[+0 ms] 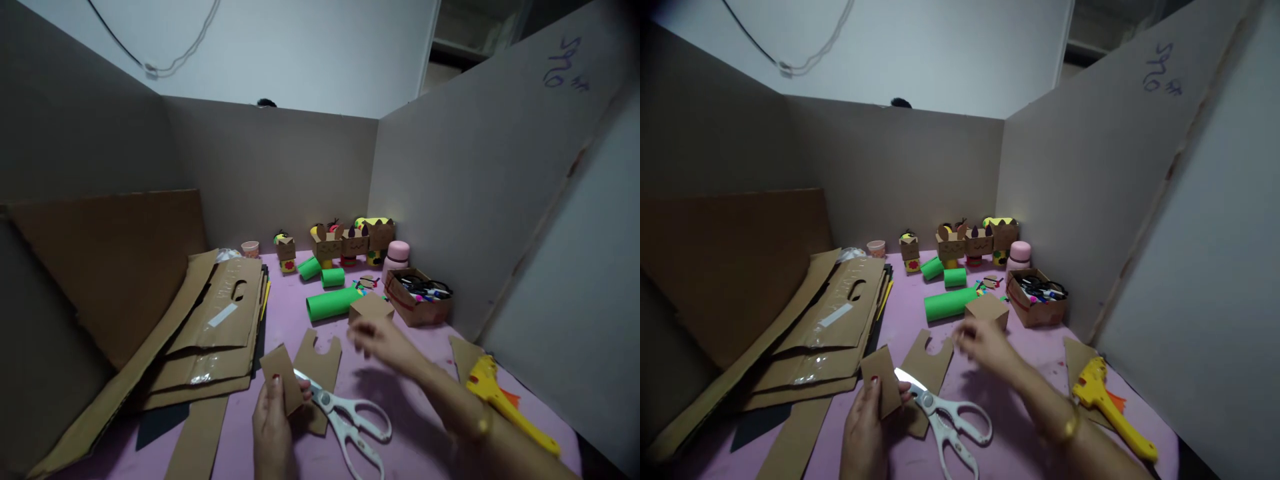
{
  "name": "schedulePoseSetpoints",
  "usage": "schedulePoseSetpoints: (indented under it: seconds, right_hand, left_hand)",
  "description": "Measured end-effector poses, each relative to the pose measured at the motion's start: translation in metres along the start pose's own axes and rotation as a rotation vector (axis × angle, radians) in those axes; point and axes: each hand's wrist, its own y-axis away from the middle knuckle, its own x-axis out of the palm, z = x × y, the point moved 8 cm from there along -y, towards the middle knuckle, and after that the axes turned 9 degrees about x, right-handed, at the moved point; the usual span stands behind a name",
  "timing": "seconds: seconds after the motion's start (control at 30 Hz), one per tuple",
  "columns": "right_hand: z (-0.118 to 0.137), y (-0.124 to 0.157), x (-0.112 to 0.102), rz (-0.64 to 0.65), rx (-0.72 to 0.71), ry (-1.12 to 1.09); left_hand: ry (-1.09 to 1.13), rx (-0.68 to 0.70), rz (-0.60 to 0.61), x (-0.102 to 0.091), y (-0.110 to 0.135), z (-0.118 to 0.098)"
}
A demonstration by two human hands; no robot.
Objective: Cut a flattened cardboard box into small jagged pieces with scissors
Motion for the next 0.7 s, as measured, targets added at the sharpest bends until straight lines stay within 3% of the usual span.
schedulePoseSetpoints:
  seconds: [0.07, 0.13, 0.23, 0.33, 0.4, 0.53, 0.6, 0.7]
  right_hand:
    - [-0.003, 0.047, 0.037, 0.103, -0.075, 0.151]
    - [-0.008, 0.08, 0.06, 0.132, -0.109, 0.268]
    - [-0.015, 0.098, 0.076, 0.142, -0.139, 0.393]
    - [-0.021, 0.099, 0.078, 0.118, -0.156, 0.378]
    - [-0.027, 0.097, 0.072, 0.073, -0.123, 0.222]
    - [-0.05, 0.093, 0.054, -0.038, 0.057, -0.369]
    - [-0.052, 0.089, 0.051, -0.017, 0.101, -0.576]
    - [-0.037, 0.083, 0.053, 0.103, 0.089, -0.676]
  left_hand:
    - [-0.025, 0.014, -0.043, -0.003, 0.003, -0.004]
    - [-0.057, 0.033, -0.06, -0.004, 0.004, -0.005]
    - [-0.038, 0.077, -0.065, -0.006, 0.003, -0.005]
    - [0.009, 0.127, -0.049, -0.008, -0.001, -0.004]
    - [0.017, 0.154, -0.034, -0.009, -0.005, -0.004]
    - [0.018, 0.184, 0.064, -0.003, -0.006, -0.003]
    - [0.005, 0.175, 0.153, 0.006, -0.001, -0.001]
    - [-0.018, 0.158, 0.262, 0.018, 0.01, 0.001]
